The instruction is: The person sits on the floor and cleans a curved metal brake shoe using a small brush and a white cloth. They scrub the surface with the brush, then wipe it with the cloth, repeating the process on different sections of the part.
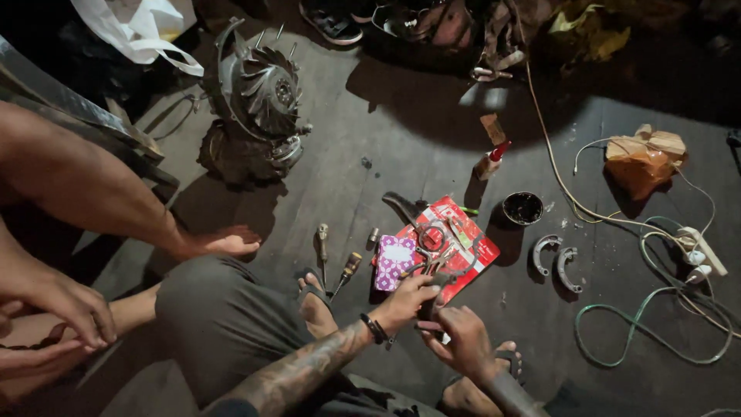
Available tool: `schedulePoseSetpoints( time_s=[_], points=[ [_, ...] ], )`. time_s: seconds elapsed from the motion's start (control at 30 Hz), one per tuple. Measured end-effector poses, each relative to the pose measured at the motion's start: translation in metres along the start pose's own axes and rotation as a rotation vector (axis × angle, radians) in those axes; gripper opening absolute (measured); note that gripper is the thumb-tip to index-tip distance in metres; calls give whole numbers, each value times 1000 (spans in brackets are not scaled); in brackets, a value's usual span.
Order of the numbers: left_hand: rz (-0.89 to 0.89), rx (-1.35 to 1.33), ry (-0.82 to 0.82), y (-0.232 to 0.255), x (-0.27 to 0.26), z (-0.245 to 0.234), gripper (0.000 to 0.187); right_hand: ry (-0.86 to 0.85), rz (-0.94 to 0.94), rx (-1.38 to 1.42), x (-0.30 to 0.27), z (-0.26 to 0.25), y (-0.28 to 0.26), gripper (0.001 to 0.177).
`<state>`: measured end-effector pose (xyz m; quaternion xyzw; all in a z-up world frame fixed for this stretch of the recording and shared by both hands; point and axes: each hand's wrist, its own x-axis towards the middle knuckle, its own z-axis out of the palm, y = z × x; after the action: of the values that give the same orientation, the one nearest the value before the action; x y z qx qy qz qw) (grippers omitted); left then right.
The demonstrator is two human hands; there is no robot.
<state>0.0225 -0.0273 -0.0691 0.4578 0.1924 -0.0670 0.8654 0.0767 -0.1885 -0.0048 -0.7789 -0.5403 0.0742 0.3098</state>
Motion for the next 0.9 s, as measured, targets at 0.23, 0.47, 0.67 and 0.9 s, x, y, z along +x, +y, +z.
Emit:
schedulePoseSetpoints(
  time_s=[0.23, 0.47, 0.67, 0.9],
  points=[
    [-51, -139, 133, -5, 10, -5, 18, -14, 230, 72, 1, -7, 32, 26],
    [-148, -147, 108, -7, 4, -7, 18, -43, 394, 156, 8, -8, 26, 35],
    [-160, -186, 142, 6, -2, -5, 20, -99, 597, 122, 9, -6, 40, 29],
    [-150, -232, 160, 8, -4, -3, 17, -145, 514, 122, 6, 0, 35, 31]
  ],
)
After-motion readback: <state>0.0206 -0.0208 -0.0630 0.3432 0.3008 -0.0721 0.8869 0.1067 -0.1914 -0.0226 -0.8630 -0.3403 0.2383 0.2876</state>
